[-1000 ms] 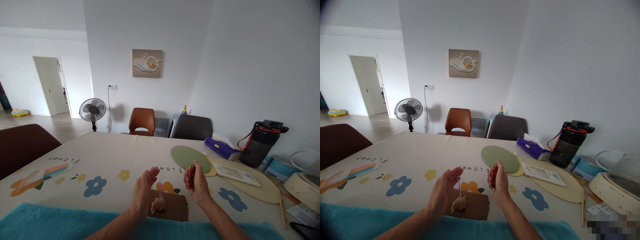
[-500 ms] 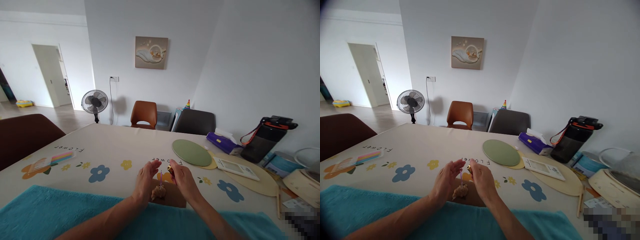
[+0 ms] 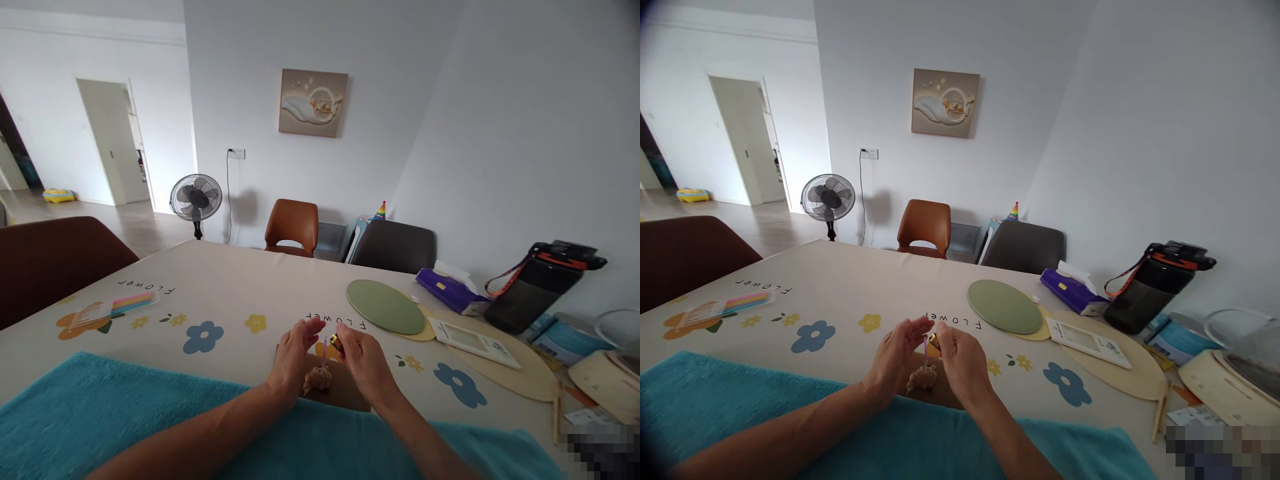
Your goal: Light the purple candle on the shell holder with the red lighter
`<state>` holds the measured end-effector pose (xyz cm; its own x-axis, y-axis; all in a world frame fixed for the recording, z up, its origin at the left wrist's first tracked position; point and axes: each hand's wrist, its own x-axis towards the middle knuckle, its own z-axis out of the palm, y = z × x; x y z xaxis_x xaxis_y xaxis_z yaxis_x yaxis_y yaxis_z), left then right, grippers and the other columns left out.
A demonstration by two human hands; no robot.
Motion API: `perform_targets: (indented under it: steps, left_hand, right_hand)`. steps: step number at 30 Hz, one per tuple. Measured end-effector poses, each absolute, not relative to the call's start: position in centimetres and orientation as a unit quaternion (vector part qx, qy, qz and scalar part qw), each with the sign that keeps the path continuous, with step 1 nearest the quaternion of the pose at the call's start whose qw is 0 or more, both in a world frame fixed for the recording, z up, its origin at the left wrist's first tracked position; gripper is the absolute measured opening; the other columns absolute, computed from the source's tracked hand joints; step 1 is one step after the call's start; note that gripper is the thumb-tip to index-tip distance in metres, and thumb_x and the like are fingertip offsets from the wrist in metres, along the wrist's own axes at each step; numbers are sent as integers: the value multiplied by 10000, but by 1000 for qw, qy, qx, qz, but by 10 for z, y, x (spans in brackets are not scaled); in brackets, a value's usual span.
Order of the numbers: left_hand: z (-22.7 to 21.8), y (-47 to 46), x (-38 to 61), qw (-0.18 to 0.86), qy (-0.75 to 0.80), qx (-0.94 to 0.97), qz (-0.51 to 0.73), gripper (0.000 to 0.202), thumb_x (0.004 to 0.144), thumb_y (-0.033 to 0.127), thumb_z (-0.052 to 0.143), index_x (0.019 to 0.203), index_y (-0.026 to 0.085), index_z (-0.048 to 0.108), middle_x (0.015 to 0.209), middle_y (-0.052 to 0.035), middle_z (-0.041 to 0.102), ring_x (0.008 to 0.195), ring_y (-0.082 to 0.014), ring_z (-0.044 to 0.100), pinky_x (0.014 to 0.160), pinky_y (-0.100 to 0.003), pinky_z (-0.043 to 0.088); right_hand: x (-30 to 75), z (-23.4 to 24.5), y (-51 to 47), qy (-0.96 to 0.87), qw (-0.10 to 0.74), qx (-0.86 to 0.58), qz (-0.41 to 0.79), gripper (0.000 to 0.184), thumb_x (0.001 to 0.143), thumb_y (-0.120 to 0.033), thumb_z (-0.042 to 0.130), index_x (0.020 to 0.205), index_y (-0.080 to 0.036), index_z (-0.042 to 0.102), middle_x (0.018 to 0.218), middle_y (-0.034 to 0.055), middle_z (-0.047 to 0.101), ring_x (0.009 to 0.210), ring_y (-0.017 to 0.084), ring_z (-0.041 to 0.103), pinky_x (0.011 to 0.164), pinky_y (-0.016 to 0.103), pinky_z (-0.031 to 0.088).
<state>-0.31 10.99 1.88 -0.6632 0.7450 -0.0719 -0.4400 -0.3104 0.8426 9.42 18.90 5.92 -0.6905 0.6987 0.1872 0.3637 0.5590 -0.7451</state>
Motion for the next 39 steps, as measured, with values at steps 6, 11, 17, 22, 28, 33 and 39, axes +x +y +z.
perform_targets:
  steps: [6, 11, 17, 22, 28, 33, 39]
  left_hand:
    - [23, 109, -2, 373, 452, 169, 793, 365, 890, 343, 389, 960, 148, 690, 1115, -113, 679, 1133, -225, 571, 1045, -373, 364]
    - [24, 106, -3, 365, 472, 184, 781, 375, 902, 374, 382, 985, 173, 688, 1163, -107, 654, 1150, -233, 557, 1044, -374, 366]
    - [25, 103, -3, 367, 477, 194, 775, 388, 900, 402, 385, 1032, 181, 675, 1207, -96, 632, 1179, -236, 535, 1053, -378, 352]
    - [31, 101, -1, 374, 476, 184, 775, 394, 905, 370, 373, 1059, 148, 659, 1207, -108, 633, 1188, -232, 527, 1053, -376, 350]
    - [32, 100, -2, 382, 477, 180, 771, 381, 907, 358, 367, 1064, 167, 657, 1222, -95, 624, 1205, -231, 510, 1054, -367, 343]
    - [33, 99, -3, 387, 484, 175, 765, 399, 912, 358, 350, 1097, 155, 638, 1241, -97, 612, 1202, -228, 510, 1050, -361, 347]
    - [33, 98, -2, 390, 481, 178, 765, 402, 908, 361, 350, 1106, 160, 636, 1247, -93, 609, 1207, -228, 506, 1056, -363, 336]
  right_hand:
    - [94, 54, 194, -866, 233, -320, 306, 474, 872, -523, 230, 531, -201, 300, 493, -9, 382, 507, 139, 375, 513, 260, 253]
    - [96, 55, 193, -878, 228, -316, 279, 467, 867, -509, 224, 526, -199, 297, 486, -8, 384, 496, 133, 373, 503, 259, 240]
    - [99, 55, 199, -877, 245, -308, 277, 440, 859, -490, 264, 525, -204, 248, 470, -13, 340, 471, 124, 323, 475, 258, 229]
    - [102, 50, 217, -846, 259, -340, 318, 480, 856, -503, 296, 481, -204, 286, 442, -11, 373, 455, 120, 357, 475, 248, 273]
    - [99, 48, 234, -697, 316, -410, 496, 441, 804, -473, 400, 464, -193, 385, 403, -15, 397, 370, 87, 338, 385, 209, 271]
    - [106, 43, 260, -511, 358, -444, 643, 423, 803, -516, 375, 519, -203, 370, 364, -53, 323, 283, 64, 248, 289, 178, 143]
    - [120, 27, 286, -429, 417, -412, 687, 439, 820, -549, 341, 546, -207, 373, 374, -48, 331, 283, 77, 284, 271, 185, 167]
